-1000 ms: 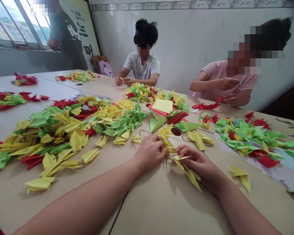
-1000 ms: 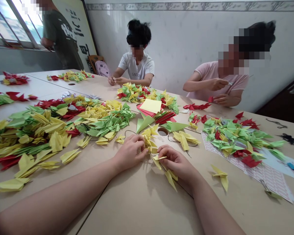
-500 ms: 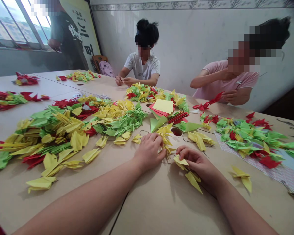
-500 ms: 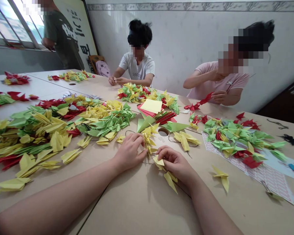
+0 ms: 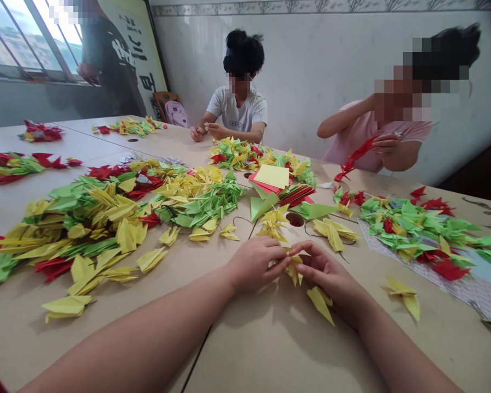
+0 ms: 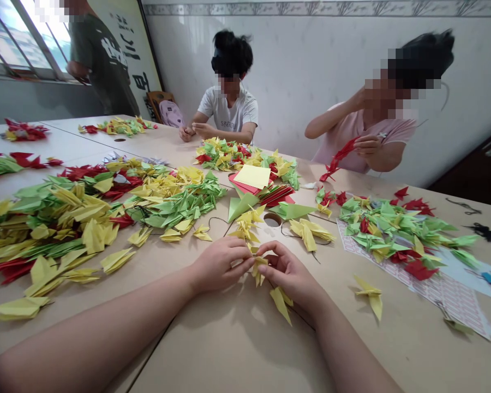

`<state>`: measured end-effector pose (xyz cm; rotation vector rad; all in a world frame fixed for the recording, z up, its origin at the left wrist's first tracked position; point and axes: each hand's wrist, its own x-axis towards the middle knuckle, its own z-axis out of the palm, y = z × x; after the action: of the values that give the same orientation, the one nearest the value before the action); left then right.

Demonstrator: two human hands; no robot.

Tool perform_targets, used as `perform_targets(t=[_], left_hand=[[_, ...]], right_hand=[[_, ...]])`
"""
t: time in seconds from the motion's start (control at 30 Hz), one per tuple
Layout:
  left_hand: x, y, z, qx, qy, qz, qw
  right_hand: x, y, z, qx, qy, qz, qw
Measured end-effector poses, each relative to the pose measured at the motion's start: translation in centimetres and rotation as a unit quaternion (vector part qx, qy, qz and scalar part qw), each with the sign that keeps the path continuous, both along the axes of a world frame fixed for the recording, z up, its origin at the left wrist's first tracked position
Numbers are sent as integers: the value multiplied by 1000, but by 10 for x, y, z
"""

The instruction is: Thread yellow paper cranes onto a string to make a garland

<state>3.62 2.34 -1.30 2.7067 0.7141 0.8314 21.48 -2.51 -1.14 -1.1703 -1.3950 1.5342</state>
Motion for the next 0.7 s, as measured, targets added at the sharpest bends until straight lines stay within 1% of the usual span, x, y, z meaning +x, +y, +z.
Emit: perform_targets(t=[0.1,0.2,0.3,0.37,0.4,0.47,0.53,0.6,0.63,0.7], left_hand=[[-1,0,2,-28,-25,0,999],[-1,-2,4,-49,-31,-14,998],[0,-3,2,-33,-18,-39,999],[0,-3,0,-30,-18,-38,999],[0,-2,-1,-39,-25,-28,999],[0,-1,-2,-88,-50,1,995],[0,0,-2,-154,-86,23,984],[-1,1,-2,-197,-116,32,973],[-1,1,-2,-203,-124,31,971],[-1,1,-2,-190,-127,29,973]], right_hand=[[-2,-1,3,3,2,-19,1000],[-3,-2,4,-1,-8,11,1000],[-4,-2,5,-19,-23,41,999],[-4,-2,6,-20,-14,42,999],[-3,-1,6,-20,-4,38,999],[-1,0,5,-18,25,9,999],[2,2,3,-11,62,-36,997],[5,4,-1,-15,87,-62,994],[6,5,-3,-23,92,-62,994],[7,6,-6,-40,86,-49,994]])
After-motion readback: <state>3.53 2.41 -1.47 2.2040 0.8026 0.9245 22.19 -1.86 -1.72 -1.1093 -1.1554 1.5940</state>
